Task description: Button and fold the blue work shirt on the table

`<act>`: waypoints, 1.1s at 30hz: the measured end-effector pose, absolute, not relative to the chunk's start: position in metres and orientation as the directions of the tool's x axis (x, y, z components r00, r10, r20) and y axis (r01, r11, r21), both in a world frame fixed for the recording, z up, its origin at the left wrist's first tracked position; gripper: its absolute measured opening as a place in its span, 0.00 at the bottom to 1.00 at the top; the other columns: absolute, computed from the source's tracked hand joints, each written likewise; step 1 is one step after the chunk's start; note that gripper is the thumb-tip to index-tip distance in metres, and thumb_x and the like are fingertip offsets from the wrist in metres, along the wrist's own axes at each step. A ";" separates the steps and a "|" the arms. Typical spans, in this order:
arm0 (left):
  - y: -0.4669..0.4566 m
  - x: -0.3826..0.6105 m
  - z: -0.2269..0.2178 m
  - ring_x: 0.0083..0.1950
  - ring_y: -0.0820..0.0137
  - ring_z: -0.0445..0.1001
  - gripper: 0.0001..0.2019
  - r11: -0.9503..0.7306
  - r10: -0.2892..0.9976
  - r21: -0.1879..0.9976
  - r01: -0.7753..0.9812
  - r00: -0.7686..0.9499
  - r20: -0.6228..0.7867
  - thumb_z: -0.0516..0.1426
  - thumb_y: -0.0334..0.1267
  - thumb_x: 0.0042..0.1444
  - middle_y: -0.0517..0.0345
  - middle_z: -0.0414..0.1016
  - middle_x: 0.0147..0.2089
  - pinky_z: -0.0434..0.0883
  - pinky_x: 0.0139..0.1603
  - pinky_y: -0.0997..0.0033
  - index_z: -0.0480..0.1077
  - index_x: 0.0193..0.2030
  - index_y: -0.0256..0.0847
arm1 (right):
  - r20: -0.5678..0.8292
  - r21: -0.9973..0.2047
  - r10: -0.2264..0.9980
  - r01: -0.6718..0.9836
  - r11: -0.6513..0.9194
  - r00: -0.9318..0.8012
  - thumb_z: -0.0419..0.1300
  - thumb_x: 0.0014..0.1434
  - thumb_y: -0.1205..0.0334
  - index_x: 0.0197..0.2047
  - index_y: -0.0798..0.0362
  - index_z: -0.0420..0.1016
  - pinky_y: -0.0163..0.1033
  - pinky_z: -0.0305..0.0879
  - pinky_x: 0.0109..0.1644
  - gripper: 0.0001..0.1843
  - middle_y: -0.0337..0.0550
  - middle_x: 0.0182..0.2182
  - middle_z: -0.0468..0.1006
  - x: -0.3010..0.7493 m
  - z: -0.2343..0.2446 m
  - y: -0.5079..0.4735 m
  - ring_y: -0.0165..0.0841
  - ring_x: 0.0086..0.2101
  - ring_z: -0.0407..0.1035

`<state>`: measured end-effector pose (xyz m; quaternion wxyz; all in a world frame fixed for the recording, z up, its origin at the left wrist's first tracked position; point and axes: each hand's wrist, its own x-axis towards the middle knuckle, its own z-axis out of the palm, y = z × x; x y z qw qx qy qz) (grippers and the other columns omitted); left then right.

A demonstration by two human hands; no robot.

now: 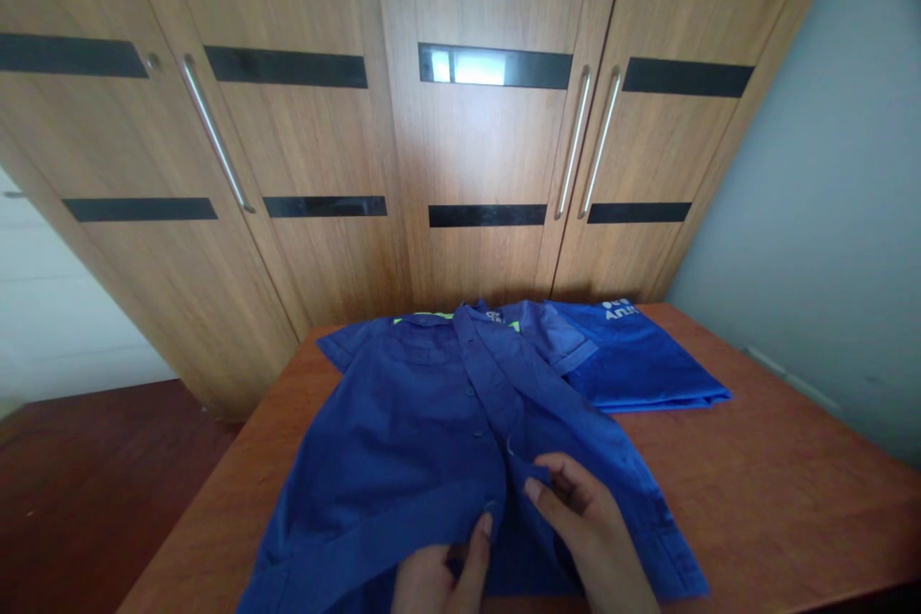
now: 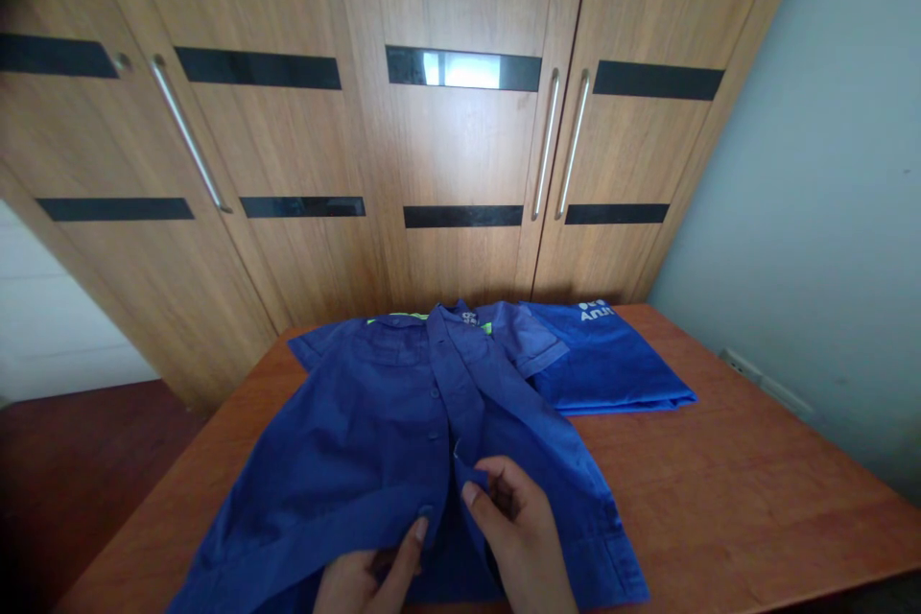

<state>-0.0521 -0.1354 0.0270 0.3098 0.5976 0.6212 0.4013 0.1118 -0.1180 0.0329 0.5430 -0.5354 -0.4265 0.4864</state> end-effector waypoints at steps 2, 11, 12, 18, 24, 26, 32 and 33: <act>-0.132 -0.053 0.026 0.51 0.58 0.76 0.16 -0.119 0.986 0.745 0.656 -0.008 0.165 0.55 0.47 0.55 0.51 0.81 0.43 0.69 0.56 0.61 0.78 0.44 0.44 | -0.030 -1.000 0.986 -0.015 -0.028 0.165 0.66 0.48 0.48 0.34 0.54 0.76 0.33 0.62 0.31 0.17 0.38 0.24 0.71 0.108 0.034 -0.116 0.31 0.28 0.65; -0.127 -0.051 0.026 0.52 0.60 0.76 0.18 -0.203 0.979 0.544 0.814 0.156 0.132 0.50 0.46 0.60 0.51 0.79 0.48 0.70 0.55 0.64 0.77 0.48 0.45 | 0.047 -0.978 0.996 0.206 0.032 0.069 0.59 0.55 0.52 0.35 0.53 0.76 0.34 0.65 0.33 0.14 0.42 0.27 0.75 0.099 0.036 -0.122 0.34 0.29 0.70; -0.127 -0.050 0.027 0.52 0.60 0.76 0.18 -0.197 0.980 0.539 0.819 0.151 0.128 0.50 0.46 0.60 0.51 0.79 0.48 0.70 0.55 0.63 0.77 0.48 0.45 | 0.055 -0.976 0.996 0.215 0.040 0.064 0.59 0.55 0.52 0.35 0.53 0.76 0.34 0.65 0.33 0.13 0.42 0.27 0.75 0.100 0.036 -0.122 0.34 0.30 0.70; -0.126 -0.050 0.030 0.54 0.59 0.74 0.18 -0.173 0.984 0.503 0.847 0.132 0.117 0.49 0.45 0.60 0.48 0.80 0.45 0.69 0.57 0.62 0.78 0.45 0.43 | 0.089 -0.960 0.995 0.269 0.077 0.035 0.58 0.57 0.55 0.36 0.52 0.76 0.33 0.66 0.35 0.11 0.42 0.29 0.76 0.103 0.035 -0.122 0.35 0.32 0.71; -0.125 -0.050 0.029 0.54 0.60 0.74 0.18 -0.187 0.982 0.514 0.837 0.153 0.109 0.48 0.45 0.61 0.47 0.81 0.44 0.68 0.57 0.63 0.78 0.44 0.42 | 0.144 -0.943 0.989 0.303 0.141 -0.013 0.56 0.59 0.58 0.36 0.52 0.75 0.33 0.67 0.37 0.08 0.42 0.32 0.77 0.102 0.038 -0.125 0.34 0.34 0.72; -0.125 -0.050 0.029 0.54 0.60 0.74 0.18 -0.192 0.981 0.524 0.830 0.153 0.117 0.48 0.45 0.61 0.47 0.81 0.43 0.68 0.58 0.63 0.78 0.44 0.42 | 0.158 -0.934 0.987 0.320 0.161 -0.035 0.55 0.59 0.60 0.36 0.52 0.74 0.32 0.67 0.37 0.07 0.42 0.31 0.76 0.101 0.040 -0.126 0.33 0.33 0.72; -0.126 -0.047 0.029 0.51 0.61 0.76 0.18 -0.139 0.989 0.633 0.762 0.138 0.051 0.47 0.40 0.60 0.48 0.81 0.39 0.69 0.55 0.65 0.78 0.44 0.41 | 0.265 -0.881 0.956 0.373 0.292 -0.124 0.55 0.56 0.68 0.36 0.52 0.72 0.31 0.67 0.37 0.06 0.42 0.34 0.74 0.097 0.049 -0.130 0.30 0.32 0.70; -0.127 -0.046 0.031 0.51 0.62 0.76 0.18 -0.115 0.991 0.664 0.739 0.134 0.022 0.47 0.39 0.60 0.48 0.82 0.39 0.69 0.54 0.67 0.77 0.44 0.41 | 0.290 -0.869 0.947 0.377 0.322 -0.139 0.55 0.56 0.69 0.36 0.52 0.72 0.31 0.67 0.37 0.06 0.42 0.35 0.74 0.096 0.050 -0.131 0.30 0.32 0.70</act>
